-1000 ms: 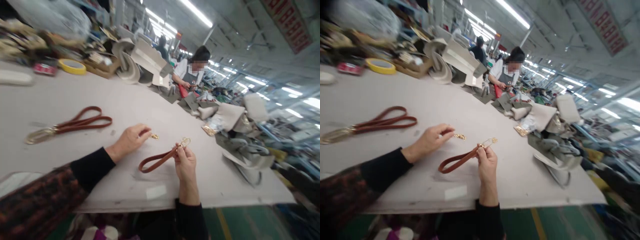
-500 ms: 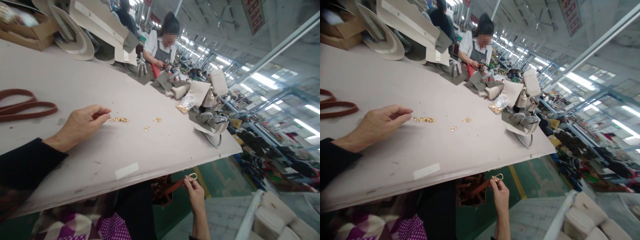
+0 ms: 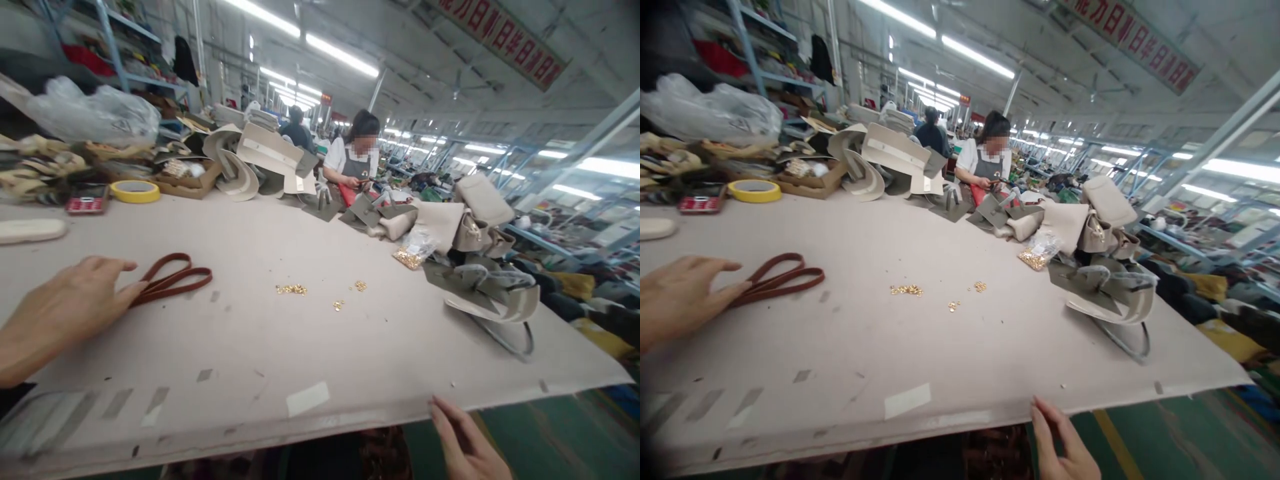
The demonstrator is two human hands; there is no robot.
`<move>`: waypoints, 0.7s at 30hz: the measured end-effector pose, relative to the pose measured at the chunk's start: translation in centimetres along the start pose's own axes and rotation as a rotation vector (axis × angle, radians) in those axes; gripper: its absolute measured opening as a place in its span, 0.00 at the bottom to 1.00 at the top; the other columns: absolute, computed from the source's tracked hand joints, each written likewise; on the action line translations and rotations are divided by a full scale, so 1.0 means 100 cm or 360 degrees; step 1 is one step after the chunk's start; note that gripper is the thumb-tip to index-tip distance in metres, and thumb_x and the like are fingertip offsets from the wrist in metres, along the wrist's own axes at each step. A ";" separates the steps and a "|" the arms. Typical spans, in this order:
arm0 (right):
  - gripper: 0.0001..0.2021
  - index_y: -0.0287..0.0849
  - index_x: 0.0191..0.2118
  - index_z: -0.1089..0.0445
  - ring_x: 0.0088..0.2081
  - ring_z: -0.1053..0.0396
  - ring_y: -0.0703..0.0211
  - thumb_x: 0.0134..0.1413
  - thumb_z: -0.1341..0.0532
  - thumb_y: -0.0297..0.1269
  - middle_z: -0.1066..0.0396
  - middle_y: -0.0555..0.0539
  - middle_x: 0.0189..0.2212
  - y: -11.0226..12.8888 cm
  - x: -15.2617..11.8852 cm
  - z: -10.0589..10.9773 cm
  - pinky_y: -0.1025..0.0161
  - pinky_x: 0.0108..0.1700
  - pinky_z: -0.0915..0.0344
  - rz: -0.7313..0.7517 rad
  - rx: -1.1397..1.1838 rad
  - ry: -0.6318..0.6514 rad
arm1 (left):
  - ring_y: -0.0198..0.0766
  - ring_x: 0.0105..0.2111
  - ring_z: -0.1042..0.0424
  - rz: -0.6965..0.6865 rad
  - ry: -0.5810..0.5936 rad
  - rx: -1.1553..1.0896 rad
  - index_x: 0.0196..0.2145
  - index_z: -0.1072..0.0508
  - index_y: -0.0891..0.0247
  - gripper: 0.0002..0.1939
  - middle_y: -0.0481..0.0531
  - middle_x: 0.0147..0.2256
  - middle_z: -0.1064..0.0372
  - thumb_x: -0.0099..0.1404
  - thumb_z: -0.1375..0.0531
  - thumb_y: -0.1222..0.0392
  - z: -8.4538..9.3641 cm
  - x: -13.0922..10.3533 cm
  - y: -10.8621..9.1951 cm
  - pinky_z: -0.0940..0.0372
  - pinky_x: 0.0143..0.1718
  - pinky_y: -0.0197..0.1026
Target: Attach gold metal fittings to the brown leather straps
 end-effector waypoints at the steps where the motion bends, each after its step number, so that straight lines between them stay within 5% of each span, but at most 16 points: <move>1: 0.20 0.45 0.39 0.24 0.44 0.27 0.46 0.47 0.39 0.54 0.23 0.44 0.40 0.040 0.001 -0.020 0.55 0.48 0.30 0.0279 0.0043 0.0152 | 0.50 0.47 0.33 0.0038 0.0106 0.0063 0.51 0.31 0.70 0.29 0.63 0.49 0.33 0.63 0.52 0.45 -0.010 0.000 0.014 0.42 0.47 0.45; 5: 0.14 0.46 0.49 0.29 0.48 0.31 0.54 0.60 0.46 0.39 0.26 0.45 0.45 0.171 -0.016 -0.104 0.57 0.51 0.34 0.1082 -0.0021 0.0612 | 0.45 0.43 0.31 0.0073 0.0487 0.0021 0.47 0.28 0.68 0.26 0.57 0.45 0.28 0.65 0.55 0.48 -0.027 -0.012 0.017 0.43 0.43 0.39; 9: 0.17 0.41 0.54 0.33 0.52 0.36 0.49 0.61 0.44 0.36 0.29 0.43 0.50 0.238 -0.022 -0.179 0.51 0.56 0.38 0.1376 -0.0311 0.0809 | 0.46 0.41 0.29 0.0153 0.0520 -0.0198 0.43 0.25 0.65 0.23 0.56 0.42 0.26 0.65 0.52 0.47 -0.005 -0.026 -0.004 0.43 0.41 0.39; 15: 0.20 0.37 0.56 0.34 0.55 0.38 0.39 0.61 0.44 0.40 0.32 0.37 0.54 0.260 -0.014 -0.238 0.43 0.55 0.40 0.1447 -0.0573 0.0652 | 0.46 0.37 0.28 0.0051 0.0515 -0.0394 0.34 0.24 0.63 0.15 0.55 0.35 0.25 0.61 0.49 0.57 0.008 -0.037 -0.005 0.42 0.36 0.38; 21: 0.17 0.35 0.50 0.29 0.49 0.33 0.42 0.60 0.45 0.37 0.27 0.37 0.47 0.250 -0.002 -0.238 0.45 0.52 0.37 0.1462 -0.0213 0.0509 | 0.46 0.35 0.28 0.0135 0.0323 -0.0359 0.32 0.31 0.62 0.13 0.57 0.33 0.27 0.64 0.53 0.57 0.024 -0.033 0.004 0.41 0.34 0.41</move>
Point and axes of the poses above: each hand's wrist, its own x-axis towards the middle knuckle, its own z-axis out of the back of the hand, y = z × x, the point moved 10 cm from there along x, towards the middle knuckle
